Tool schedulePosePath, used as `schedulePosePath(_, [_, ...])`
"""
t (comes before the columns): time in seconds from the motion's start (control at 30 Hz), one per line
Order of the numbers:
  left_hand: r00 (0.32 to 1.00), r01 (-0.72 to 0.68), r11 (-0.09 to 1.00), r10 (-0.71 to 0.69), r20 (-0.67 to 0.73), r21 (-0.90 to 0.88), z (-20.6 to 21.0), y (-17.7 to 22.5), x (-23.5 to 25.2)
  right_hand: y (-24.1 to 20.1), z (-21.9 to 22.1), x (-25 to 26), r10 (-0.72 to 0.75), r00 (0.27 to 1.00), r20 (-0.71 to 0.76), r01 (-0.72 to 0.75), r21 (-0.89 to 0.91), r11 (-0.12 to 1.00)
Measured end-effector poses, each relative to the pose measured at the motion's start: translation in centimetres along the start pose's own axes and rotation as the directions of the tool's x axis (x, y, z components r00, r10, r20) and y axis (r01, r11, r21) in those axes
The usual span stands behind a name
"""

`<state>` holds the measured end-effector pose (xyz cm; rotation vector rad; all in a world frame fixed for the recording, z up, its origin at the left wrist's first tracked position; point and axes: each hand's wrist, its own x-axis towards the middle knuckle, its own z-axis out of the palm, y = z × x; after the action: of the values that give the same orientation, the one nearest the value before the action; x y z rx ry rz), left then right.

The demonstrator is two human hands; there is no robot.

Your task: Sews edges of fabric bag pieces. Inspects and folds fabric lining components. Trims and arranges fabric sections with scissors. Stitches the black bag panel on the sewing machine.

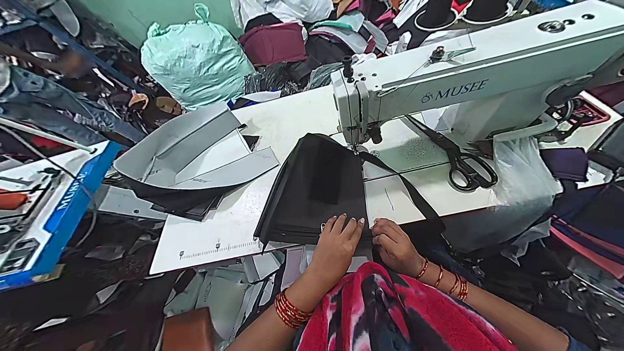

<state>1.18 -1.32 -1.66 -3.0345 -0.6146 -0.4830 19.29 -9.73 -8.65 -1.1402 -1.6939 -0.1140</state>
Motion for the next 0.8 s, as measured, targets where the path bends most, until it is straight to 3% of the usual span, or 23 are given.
schedulePosePath(0.1, [0.999, -0.034, 0.996, 0.036, 0.033, -0.084, -0.2, -0.4, -0.1, -0.1, 0.3, -0.1, 0.031, 0.999, -0.032, -0.035, -0.111, 0.993])
schedulePosePath(0.2, [0.996, -0.045, 0.987, 0.056, 0.066, -0.154, -0.8, -0.6, -0.4, -0.4, 0.1, 0.3, 0.087, 0.995, 0.043, -0.075, -0.23, 0.97])
schedulePosePath(0.33, [0.997, -0.072, 0.953, 0.08, 0.018, -0.293, -1.3, -2.3, 0.5, -0.1, 0.1, 1.3, 0.016, 0.994, 0.107, 0.008, -0.222, 0.975])
schedulePosePath(0.47, [0.984, 0.166, 0.913, -0.127, 0.127, -0.373, -2.3, -3.5, 5.4, -0.1, -0.1, 1.9, -0.001, 0.993, 0.12, 0.029, -0.23, 0.973])
schedulePosePath(0.53, [0.929, 0.339, 0.9, -0.276, 0.246, -0.274, -2.3, -3.6, 9.1, -0.1, -0.2, 2.1, 0.003, 0.993, 0.118, 0.024, -0.228, 0.973])
schedulePosePath(0.6, [0.829, 0.469, 0.872, -0.381, 0.409, -0.14, -2.0, -3.6, 12.7, 0.0, -0.4, 2.3, 0.012, 0.993, 0.118, 0.015, -0.225, 0.974])
schedulePosePath(0.7, [0.717, 0.552, 0.834, -0.467, 0.517, -0.011, -0.8, -3.2, 15.7, 0.2, -1.0, 2.4, 0.014, 0.992, 0.125, 0.014, -0.223, 0.975])
schedulePosePath(0.8, [0.66, 0.61, 0.792, -0.522, 0.54, 0.02, -0.8, -2.1, 16.3, 0.6, -2.2, 2.7, 0.007, 0.99, 0.142, 0.023, -0.208, 0.978])
